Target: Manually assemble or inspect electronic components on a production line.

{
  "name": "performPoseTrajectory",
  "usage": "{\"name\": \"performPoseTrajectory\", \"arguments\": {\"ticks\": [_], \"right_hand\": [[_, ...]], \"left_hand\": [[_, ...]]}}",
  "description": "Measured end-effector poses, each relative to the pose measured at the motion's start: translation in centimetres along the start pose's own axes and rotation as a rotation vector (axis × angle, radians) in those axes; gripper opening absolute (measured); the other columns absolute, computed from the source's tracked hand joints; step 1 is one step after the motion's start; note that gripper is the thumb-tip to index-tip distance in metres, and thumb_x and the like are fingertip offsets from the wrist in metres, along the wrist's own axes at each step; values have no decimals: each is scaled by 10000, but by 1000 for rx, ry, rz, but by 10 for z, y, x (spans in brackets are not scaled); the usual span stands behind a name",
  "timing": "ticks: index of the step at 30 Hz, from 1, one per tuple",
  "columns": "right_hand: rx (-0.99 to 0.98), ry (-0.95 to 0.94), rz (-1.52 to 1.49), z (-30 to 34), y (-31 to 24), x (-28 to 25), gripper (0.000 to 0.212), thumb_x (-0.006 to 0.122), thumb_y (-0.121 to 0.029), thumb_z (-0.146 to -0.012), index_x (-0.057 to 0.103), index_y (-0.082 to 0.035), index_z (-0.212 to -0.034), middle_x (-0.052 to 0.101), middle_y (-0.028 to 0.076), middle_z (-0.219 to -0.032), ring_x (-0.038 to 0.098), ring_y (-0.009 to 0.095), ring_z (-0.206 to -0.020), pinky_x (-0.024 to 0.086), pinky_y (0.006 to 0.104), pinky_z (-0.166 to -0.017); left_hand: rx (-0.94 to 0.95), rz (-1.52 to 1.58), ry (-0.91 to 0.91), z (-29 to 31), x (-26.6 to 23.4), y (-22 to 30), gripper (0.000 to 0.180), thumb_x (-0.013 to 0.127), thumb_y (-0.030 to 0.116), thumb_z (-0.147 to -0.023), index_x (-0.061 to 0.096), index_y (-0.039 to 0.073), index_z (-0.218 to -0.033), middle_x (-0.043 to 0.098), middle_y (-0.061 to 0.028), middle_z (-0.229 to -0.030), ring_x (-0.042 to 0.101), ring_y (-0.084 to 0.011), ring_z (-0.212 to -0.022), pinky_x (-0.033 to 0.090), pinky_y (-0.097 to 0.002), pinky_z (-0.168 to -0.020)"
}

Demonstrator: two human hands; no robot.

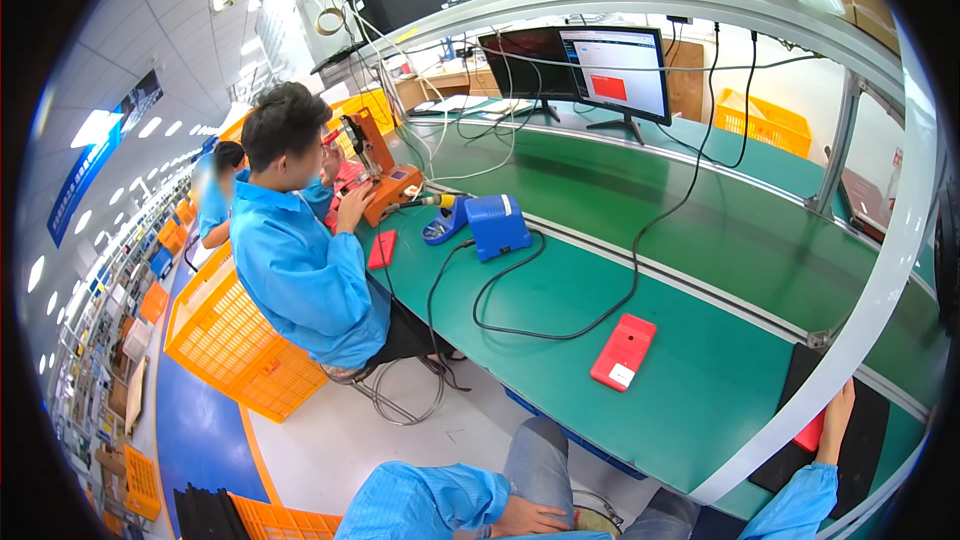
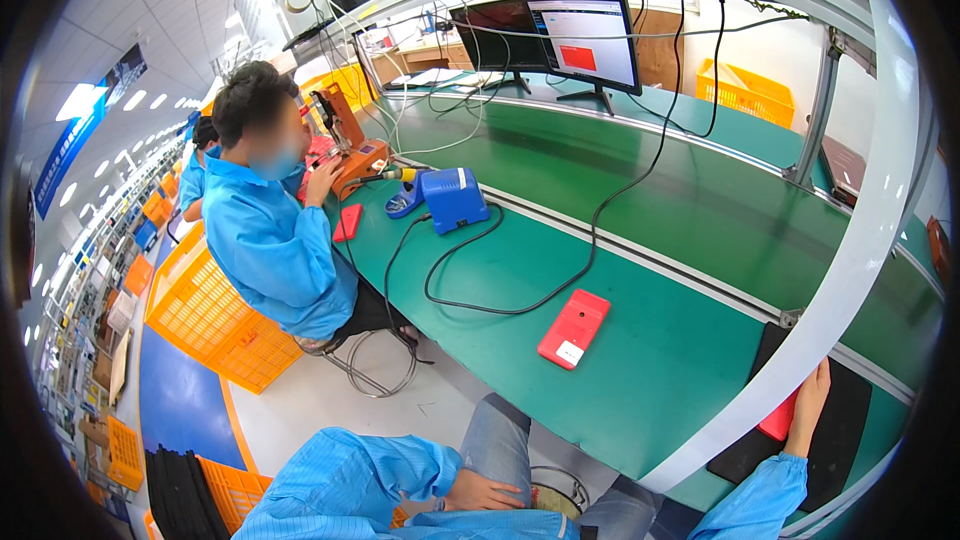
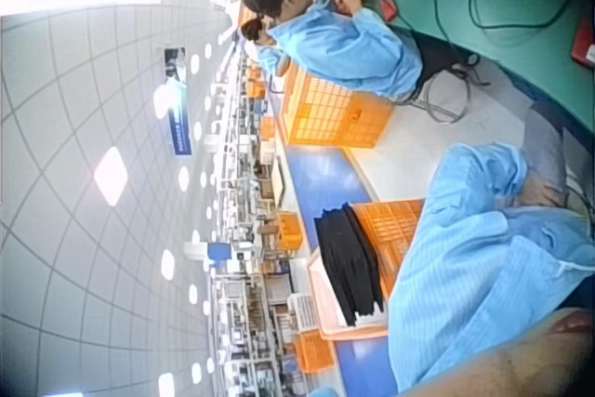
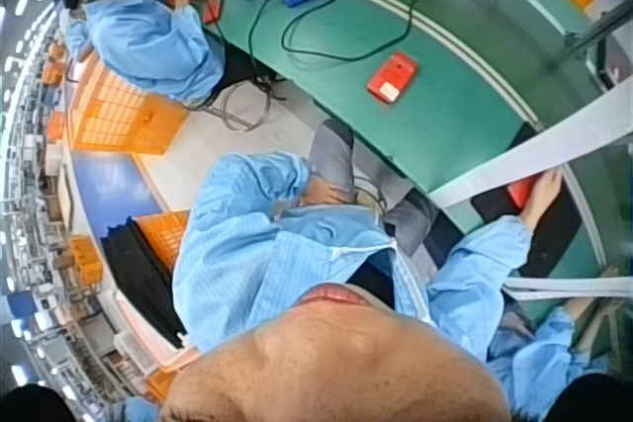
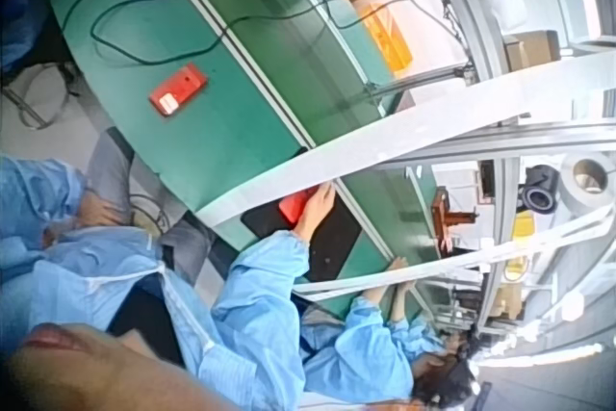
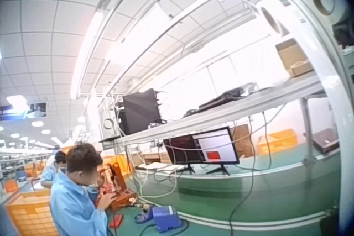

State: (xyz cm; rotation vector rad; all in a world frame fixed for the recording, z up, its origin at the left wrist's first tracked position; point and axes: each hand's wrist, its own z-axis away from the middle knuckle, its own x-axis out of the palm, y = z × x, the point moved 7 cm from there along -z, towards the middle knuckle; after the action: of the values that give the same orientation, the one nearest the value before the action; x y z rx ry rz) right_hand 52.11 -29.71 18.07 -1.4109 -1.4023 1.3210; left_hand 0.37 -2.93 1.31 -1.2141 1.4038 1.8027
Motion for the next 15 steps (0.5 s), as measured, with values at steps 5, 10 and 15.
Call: {"name": "performPoseTrajectory", "arguments": {"ticks": [5,10,15], "right_hand": [[-5,24,-33,-2,4,-5,401,433,-239,-991,484,23,-1290,582,77,-1199,549,143,-1074,416,268,-919],[-3,22,-20,-1,1,-2,404,430,-235,-993,476,23,-1300,577,80,-1210,550,146,-1077,416,267,-922],[-8,8,-24,-1,1,-1,397,428,-236,-993,484,26,-1287,583,77,-1192,554,145,-1066,421,266,-914]], "left_hand": [[0,5,72,0,-3,1,1265,732,586,-426,251,-155,-1331,261,-281,-1414,127,-438,-1378,54,-607,-1115],[-6,8,3,0,-3,1,1232,729,572,-441,268,-153,-1324,271,-281,-1410,134,-437,-1378,60,-605,-1116],[-4,-21,8,0,-6,1,1192,721,560,-468,283,-148,-1321,275,-275,-1412,135,-430,-1380,62,-602,-1117]]}}
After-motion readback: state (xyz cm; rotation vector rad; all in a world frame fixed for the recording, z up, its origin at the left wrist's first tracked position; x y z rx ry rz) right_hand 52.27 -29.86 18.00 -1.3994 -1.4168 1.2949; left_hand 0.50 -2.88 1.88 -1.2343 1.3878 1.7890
